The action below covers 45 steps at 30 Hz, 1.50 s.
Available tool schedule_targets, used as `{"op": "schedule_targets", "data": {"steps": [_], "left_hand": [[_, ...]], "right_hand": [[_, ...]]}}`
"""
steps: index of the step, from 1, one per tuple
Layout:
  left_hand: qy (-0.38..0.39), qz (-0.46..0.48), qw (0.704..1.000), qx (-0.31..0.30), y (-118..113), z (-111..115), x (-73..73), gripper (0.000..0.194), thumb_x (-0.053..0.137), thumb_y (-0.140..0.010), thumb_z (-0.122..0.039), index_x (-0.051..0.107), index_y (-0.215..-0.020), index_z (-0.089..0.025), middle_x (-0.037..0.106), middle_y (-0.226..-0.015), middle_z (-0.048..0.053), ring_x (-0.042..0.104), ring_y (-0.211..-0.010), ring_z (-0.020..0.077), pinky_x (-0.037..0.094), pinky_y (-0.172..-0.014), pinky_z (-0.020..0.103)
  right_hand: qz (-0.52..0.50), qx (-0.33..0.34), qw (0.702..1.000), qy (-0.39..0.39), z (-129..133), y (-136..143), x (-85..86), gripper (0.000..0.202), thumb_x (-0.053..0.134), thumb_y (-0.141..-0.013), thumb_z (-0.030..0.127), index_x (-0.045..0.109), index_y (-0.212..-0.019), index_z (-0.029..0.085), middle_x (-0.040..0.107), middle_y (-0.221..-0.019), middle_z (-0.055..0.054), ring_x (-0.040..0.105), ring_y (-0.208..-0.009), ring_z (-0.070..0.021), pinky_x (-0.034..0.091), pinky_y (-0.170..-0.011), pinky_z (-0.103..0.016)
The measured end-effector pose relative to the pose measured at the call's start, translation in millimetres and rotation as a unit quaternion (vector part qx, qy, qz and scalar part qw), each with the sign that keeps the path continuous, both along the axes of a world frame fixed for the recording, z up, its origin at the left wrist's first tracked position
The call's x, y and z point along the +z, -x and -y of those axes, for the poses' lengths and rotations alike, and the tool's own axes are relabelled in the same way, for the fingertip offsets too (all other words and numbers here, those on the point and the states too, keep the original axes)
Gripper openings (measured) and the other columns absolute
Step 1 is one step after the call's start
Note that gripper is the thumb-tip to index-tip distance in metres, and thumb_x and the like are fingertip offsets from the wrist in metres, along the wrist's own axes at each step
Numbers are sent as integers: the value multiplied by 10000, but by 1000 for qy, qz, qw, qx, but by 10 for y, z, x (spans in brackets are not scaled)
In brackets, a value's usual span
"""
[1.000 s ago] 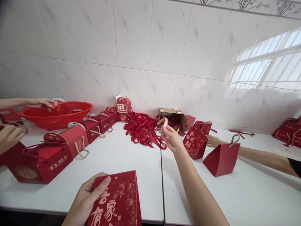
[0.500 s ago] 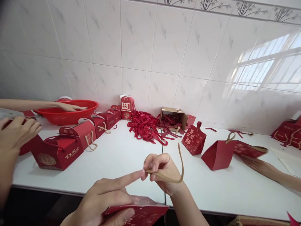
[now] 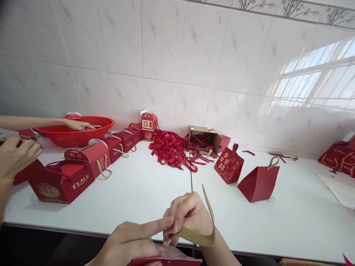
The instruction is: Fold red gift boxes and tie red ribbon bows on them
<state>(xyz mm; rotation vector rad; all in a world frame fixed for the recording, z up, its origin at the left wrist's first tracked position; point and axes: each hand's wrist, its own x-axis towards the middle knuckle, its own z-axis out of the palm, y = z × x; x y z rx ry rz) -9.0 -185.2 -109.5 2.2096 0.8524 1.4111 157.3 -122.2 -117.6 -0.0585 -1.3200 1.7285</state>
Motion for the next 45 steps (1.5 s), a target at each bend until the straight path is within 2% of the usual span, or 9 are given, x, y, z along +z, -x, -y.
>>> {"op": "schedule_targets", "data": {"steps": [7,11,15,22,27,32,38,42,45], "left_hand": [[-20,-12,996,-83,88,-156,-84,72,662,-785,-229,719,-760,-193,654,-1206,150,716,-676,181,535,-561,198],[78,111,991,0,210,-160,51,92,647,-810,-223,708,-756,-180,637,-1248,139,714,-766,189,543,-656,228],[131,284,941,130,204,-288,60,147,635,-836,-306,687,-792,-176,662,-1186,106,678,-930,217,542,-698,241],[177,193,960,102,-1,-439,-171,189,625,-848,-341,676,-794,-168,661,-708,9,618,-673,133,491,-642,208],[159,154,974,46,-33,-383,-262,187,581,-882,-316,657,-824,-156,655,-754,20,611,-702,134,481,-676,223],[130,158,979,28,-46,-376,-299,155,555,-899,-279,638,-845,-160,644,-784,23,618,-720,133,481,-673,223],[46,151,987,-10,-48,-366,-321,87,571,-885,-189,656,-902,-177,671,-814,25,643,-751,128,496,-706,210],[-52,130,988,-61,-17,-383,-303,175,573,-898,-236,656,-1048,-200,704,-892,56,666,-829,156,510,-769,244],[-46,126,985,-108,54,-398,-256,367,472,-918,-470,671,-1029,-182,697,-907,90,658,-846,185,512,-776,278]], "right_hand": [[-58,-47,997,-35,-75,4,-97,116,847,-621,265,733,-643,271,627,-550,26,644,-475,-122,462,-432,-204],[-72,-222,971,-58,-74,-233,-28,172,847,-632,222,718,-714,300,634,-582,49,594,-473,-85,454,-471,-213],[-62,-351,928,-113,81,-422,14,193,843,-632,326,699,-760,315,578,-542,53,555,-510,-108,463,-535,-263],[151,-474,843,-202,239,-83,-116,144,749,-732,181,747,-709,323,601,-1090,-38,563,-1063,-239,438,-862,-376],[234,-535,780,-223,91,5,-266,104,729,-737,211,756,-693,301,499,-1295,-40,540,-1135,-278,350,-949,-429],[245,-507,800,-208,75,-29,-340,76,715,-749,246,752,-686,263,491,-1333,-59,611,-1001,-255,401,-907,-436],[203,-549,784,-203,139,22,-343,81,742,-713,182,693,-732,244,563,-1259,-69,555,-1141,-289,405,-933,-437],[114,-499,854,-97,185,58,-318,391,823,-634,254,605,-959,259,660,-1055,-58,636,-958,-241,502,-779,-358],[129,-410,900,-68,211,51,-321,207,784,-690,299,624,-789,211,658,-740,-16,620,-686,-173,491,-632,-287]]}}
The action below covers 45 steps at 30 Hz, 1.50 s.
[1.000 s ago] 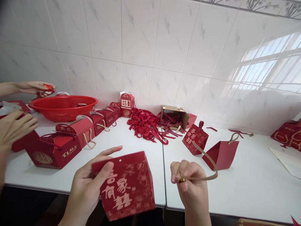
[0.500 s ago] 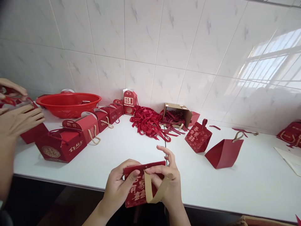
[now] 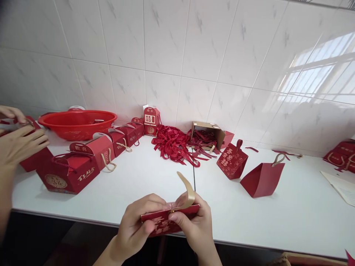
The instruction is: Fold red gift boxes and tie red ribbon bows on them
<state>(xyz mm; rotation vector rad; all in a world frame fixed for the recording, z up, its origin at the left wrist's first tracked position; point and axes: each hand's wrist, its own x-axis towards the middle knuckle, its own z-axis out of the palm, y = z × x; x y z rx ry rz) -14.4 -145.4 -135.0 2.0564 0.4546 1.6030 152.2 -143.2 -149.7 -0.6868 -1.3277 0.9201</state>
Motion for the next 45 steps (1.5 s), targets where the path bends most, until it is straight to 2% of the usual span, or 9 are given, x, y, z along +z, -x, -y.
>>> {"op": "schedule_targets", "data": {"steps": [3,6,12,17,22,26,35,41,45], "left_hand": [[85,40,996,2,94,19,92,528,294,-946,-551,665,-978,-177,659,-908,96,621,-856,192,497,-775,299],[134,67,988,29,155,73,254,183,492,-937,-301,616,-1040,-215,604,-940,59,594,-851,165,494,-760,283],[132,-78,985,73,113,100,583,323,646,-806,-149,655,-1106,-270,584,-1057,52,592,-894,159,510,-784,264],[208,-117,967,88,61,43,567,108,652,-811,-192,754,-822,-227,677,-811,32,643,-776,149,515,-727,239],[324,-40,945,-24,64,86,501,58,736,-745,-228,779,-783,-231,728,-731,27,677,-641,146,531,-581,205],[352,-19,934,-52,72,110,489,36,754,-719,-201,778,-744,-211,743,-721,36,700,-645,169,552,-577,215],[334,-43,941,-34,79,129,511,71,729,-748,-237,779,-778,-197,742,-739,64,689,-639,185,545,-556,239],[210,-53,972,-90,139,216,513,272,735,-724,-126,760,-970,-240,742,-897,78,705,-773,202,578,-753,304],[151,-71,984,-69,138,219,415,367,719,-729,-66,731,-1051,-240,727,-969,93,697,-845,193,579,-773,278]], "right_hand": [[-6,21,999,42,40,-13,8,251,795,-667,338,595,-676,187,609,-625,5,541,-575,-136,439,-543,-251],[-1,51,997,53,108,-8,57,291,807,-643,357,575,-650,182,600,-604,7,506,-546,-123,410,-510,-238],[41,71,996,46,248,1,133,249,817,-647,298,594,-674,189,600,-613,14,525,-558,-123,424,-539,-233],[36,81,996,24,277,-16,141,260,809,-667,269,559,-653,198,589,-612,31,513,-560,-110,404,-541,-223],[58,59,996,-30,258,-7,167,201,784,-704,218,584,-682,202,595,-658,19,540,-605,-123,424,-571,-239],[56,51,996,-49,256,9,177,203,778,-714,215,577,-683,202,588,-650,14,540,-604,-127,426,-561,-240],[58,40,997,-35,244,16,151,197,771,-714,213,576,-687,205,580,-649,17,527,-580,-119,434,-538,-229],[46,22,997,-56,229,44,134,155,732,-737,200,582,-704,215,574,-635,12,574,-603,-141,519,-616,-280],[63,-11,996,-62,207,46,167,254,776,-681,157,695,-898,263,657,-720,-13,636,-643,-155,513,-561,-231]]}}
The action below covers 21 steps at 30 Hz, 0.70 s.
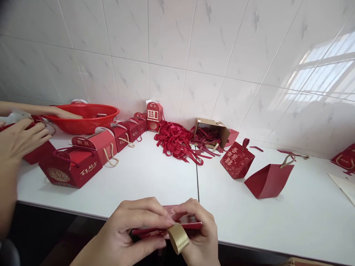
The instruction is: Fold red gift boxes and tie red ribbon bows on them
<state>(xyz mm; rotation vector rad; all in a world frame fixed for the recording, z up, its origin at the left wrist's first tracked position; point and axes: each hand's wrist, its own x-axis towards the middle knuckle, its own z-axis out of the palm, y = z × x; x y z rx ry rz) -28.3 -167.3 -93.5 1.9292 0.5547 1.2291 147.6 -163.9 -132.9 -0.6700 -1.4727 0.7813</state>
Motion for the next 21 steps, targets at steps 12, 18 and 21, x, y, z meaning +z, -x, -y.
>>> {"op": "schedule_targets", "data": {"steps": [12,18,21], "left_hand": [[-70,-17,997,-6,17,-31,-91,403,604,-808,4,713,-1083,-270,730,-984,82,690,-895,179,577,-810,278],[-45,-38,998,5,18,-12,-157,383,587,-808,13,714,-1078,-228,662,-1015,109,676,-860,160,570,-739,233],[-43,-34,998,6,15,-18,-175,382,584,-811,13,716,-1070,-234,652,-984,101,673,-848,155,568,-738,230]], "right_hand": [[-32,121,988,91,-40,-34,-46,186,755,-710,164,753,-853,283,633,-824,-49,684,-782,-214,573,-702,-335],[-48,114,988,95,-53,-27,-120,141,710,-768,189,720,-880,274,601,-850,-35,660,-777,-183,556,-720,-314],[-52,108,987,104,-51,-33,-146,123,721,-756,184,698,-848,262,583,-836,-22,628,-722,-161,539,-698,-305]]}}
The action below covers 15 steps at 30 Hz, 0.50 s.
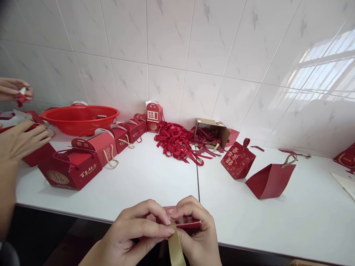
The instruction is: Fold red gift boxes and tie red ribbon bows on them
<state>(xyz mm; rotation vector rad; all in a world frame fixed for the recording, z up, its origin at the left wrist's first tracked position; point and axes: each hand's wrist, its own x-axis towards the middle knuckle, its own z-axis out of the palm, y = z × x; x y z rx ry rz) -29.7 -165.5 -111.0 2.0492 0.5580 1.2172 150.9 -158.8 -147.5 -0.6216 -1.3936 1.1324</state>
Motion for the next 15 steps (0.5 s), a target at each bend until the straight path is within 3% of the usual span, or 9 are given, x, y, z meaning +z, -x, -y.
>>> {"op": "schedule_targets", "data": {"steps": [5,10,15], "left_hand": [[-26,26,999,-3,-20,0,-1,426,577,-802,43,714,-1069,-261,674,-932,75,680,-871,157,559,-845,274],[-55,20,998,-2,-37,17,3,389,567,-793,58,712,-1003,-236,688,-888,68,683,-810,151,574,-756,241],[-27,34,999,9,-51,31,-16,393,596,-757,35,612,-1047,-230,666,-981,63,666,-872,164,573,-745,225]], "right_hand": [[3,-25,999,-27,35,0,-21,108,718,-753,165,635,-763,234,555,-783,-10,547,-630,-127,468,-563,-248],[52,-87,985,-138,65,-3,62,132,710,-764,161,603,-714,219,553,-693,-5,536,-644,-142,427,-537,-246],[59,-80,975,-199,47,-25,57,152,696,-764,129,585,-739,230,551,-698,4,536,-628,-142,444,-579,-293]]}}
